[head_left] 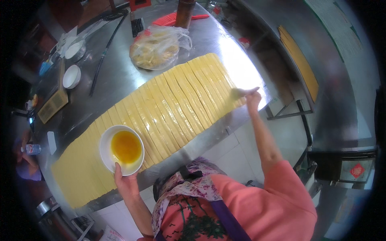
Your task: The person is brushing oil from a bowl onto long strips of dough laid out on a stainless steel table using a pastry brush.
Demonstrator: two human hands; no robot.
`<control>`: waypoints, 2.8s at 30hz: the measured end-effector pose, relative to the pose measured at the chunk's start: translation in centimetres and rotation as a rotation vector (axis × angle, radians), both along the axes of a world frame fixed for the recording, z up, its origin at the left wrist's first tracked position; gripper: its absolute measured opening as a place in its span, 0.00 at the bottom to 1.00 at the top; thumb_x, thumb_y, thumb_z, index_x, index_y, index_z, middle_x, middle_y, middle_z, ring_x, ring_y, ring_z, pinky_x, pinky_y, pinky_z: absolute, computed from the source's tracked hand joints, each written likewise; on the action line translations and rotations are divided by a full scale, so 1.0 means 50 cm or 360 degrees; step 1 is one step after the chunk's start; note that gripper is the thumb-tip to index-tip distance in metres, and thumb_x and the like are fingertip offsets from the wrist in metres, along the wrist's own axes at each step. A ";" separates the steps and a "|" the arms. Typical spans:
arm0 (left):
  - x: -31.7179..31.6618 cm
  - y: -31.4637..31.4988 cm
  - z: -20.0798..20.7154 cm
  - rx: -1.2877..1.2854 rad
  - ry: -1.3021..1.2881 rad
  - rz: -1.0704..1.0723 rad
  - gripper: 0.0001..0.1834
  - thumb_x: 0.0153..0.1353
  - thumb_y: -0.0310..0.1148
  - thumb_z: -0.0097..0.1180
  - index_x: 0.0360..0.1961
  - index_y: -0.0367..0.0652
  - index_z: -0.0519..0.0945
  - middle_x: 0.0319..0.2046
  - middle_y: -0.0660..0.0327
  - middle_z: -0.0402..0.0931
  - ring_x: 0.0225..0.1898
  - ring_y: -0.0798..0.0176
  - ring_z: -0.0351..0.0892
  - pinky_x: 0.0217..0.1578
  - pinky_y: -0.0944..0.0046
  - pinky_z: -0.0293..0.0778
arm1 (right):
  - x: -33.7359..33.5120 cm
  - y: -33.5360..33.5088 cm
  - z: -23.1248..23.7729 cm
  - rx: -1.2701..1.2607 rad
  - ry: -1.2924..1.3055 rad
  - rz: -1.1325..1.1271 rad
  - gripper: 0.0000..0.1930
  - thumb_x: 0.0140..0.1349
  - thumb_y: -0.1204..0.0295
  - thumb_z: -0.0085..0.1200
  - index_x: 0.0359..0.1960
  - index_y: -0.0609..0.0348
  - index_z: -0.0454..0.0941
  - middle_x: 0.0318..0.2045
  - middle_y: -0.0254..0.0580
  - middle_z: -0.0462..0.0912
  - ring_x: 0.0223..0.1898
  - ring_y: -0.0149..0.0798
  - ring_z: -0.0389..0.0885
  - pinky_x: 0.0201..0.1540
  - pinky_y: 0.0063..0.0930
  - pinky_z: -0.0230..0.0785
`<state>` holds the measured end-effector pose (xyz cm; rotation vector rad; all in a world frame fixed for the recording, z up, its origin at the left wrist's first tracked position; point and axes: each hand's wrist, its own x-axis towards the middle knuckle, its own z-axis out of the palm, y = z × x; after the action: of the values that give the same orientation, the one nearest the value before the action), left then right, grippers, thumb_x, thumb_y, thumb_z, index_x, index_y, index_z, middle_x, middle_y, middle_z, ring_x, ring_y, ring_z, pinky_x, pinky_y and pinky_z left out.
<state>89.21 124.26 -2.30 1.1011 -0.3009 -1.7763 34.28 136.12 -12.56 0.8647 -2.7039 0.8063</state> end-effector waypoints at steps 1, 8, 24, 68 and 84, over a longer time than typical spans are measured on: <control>0.000 0.002 -0.003 -0.0002 -0.0011 -0.0005 0.26 0.63 0.37 0.49 0.58 0.36 0.61 0.54 0.51 0.67 0.53 0.53 0.71 0.46 0.48 0.75 | 0.017 -0.015 0.035 -0.0290 -0.0126 0.0066 0.10 0.53 0.68 0.52 0.27 0.63 0.80 0.21 0.49 0.81 0.23 0.37 0.80 0.28 0.32 0.70; 0.011 0.010 -0.029 -0.0030 0.0070 -0.0056 0.27 0.63 0.40 0.48 0.59 0.39 0.60 0.57 0.52 0.64 0.56 0.50 0.67 0.47 0.42 0.72 | 0.431 -0.073 0.005 -0.0159 -0.0344 0.1078 0.08 0.48 0.77 0.51 0.31 0.53 0.73 0.23 0.47 0.76 0.25 0.48 0.77 0.27 0.39 0.67; 0.002 0.010 -0.035 -0.0040 -0.0101 -0.0215 0.25 0.60 0.33 0.51 0.58 0.42 0.61 0.49 0.55 0.70 0.45 0.58 0.77 0.35 0.59 0.81 | 0.740 -0.223 0.308 -0.0523 -0.0981 0.1560 0.06 0.55 0.79 0.57 0.34 0.69 0.78 0.32 0.45 0.83 0.31 0.33 0.82 0.34 0.21 0.73; 0.735 -0.015 -0.124 -0.0014 -0.0002 0.0471 0.25 0.63 0.32 0.46 0.61 0.42 0.58 0.55 0.54 0.65 0.55 0.55 0.68 0.51 0.50 0.71 | 1.154 -0.285 -0.024 -0.0420 -0.2049 0.0747 0.11 0.56 0.72 0.58 0.35 0.69 0.77 0.29 0.44 0.80 0.25 0.31 0.78 0.30 0.23 0.75; 0.903 -0.057 -0.037 -0.0040 -0.0181 0.0601 0.27 0.65 0.40 0.44 0.61 0.40 0.57 0.57 0.52 0.63 0.57 0.50 0.67 0.49 0.45 0.71 | 1.652 -0.352 -0.022 -0.0218 -0.2084 0.1773 0.05 0.57 0.77 0.50 0.32 0.62 0.79 0.33 0.43 0.80 0.26 0.37 0.79 0.27 0.27 0.70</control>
<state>134.37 121.40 -4.16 1.1578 -0.1689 -1.3761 116.87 118.53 -13.66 2.5507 -2.6271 2.4009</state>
